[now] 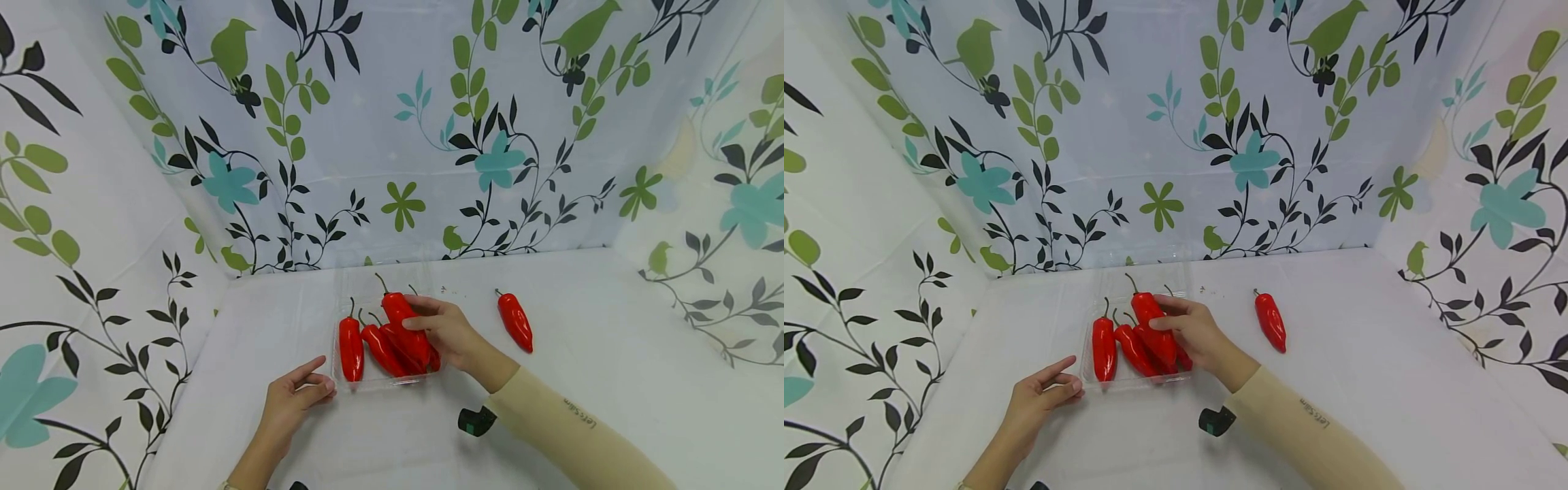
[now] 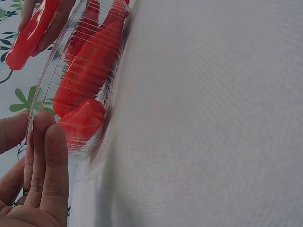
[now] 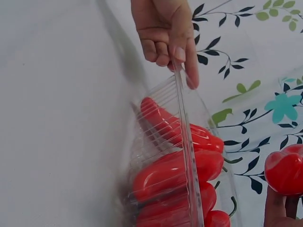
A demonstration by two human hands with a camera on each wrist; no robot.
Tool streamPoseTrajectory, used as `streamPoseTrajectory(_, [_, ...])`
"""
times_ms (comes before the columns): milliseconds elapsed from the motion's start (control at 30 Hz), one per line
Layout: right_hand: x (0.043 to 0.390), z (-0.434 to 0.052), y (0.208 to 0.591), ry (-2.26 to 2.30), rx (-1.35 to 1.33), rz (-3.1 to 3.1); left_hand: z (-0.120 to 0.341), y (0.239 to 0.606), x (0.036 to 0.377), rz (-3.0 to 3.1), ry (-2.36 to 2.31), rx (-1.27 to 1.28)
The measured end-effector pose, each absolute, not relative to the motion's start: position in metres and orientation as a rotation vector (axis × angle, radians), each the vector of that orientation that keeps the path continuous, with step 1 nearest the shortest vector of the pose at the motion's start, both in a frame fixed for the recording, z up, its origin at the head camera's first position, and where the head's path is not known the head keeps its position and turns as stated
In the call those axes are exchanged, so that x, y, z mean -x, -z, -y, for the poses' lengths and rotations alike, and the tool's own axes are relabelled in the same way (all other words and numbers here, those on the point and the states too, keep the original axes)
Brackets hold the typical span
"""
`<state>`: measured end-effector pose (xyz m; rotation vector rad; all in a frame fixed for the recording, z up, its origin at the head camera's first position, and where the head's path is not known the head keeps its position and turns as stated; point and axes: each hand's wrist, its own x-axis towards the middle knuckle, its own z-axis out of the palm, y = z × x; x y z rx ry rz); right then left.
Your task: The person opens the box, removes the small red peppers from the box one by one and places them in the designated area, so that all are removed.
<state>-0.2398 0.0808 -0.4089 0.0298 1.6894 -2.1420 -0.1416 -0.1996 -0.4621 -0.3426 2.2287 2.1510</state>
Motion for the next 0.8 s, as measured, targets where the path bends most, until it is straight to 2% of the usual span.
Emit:
streamPoseTrajectory(400, [0.242, -0.095, 0.398, 2.23, -0.071, -1.556, 0.2, 0.462, 0.142, -2.234, -2.13, 0.365])
streamPoseTrajectory(800, [0.251, -0.131, 0.393, 2.288, -0.027, -1.615, 0.2, 0.46, 0.142, -2.242, -2.111, 0.377])
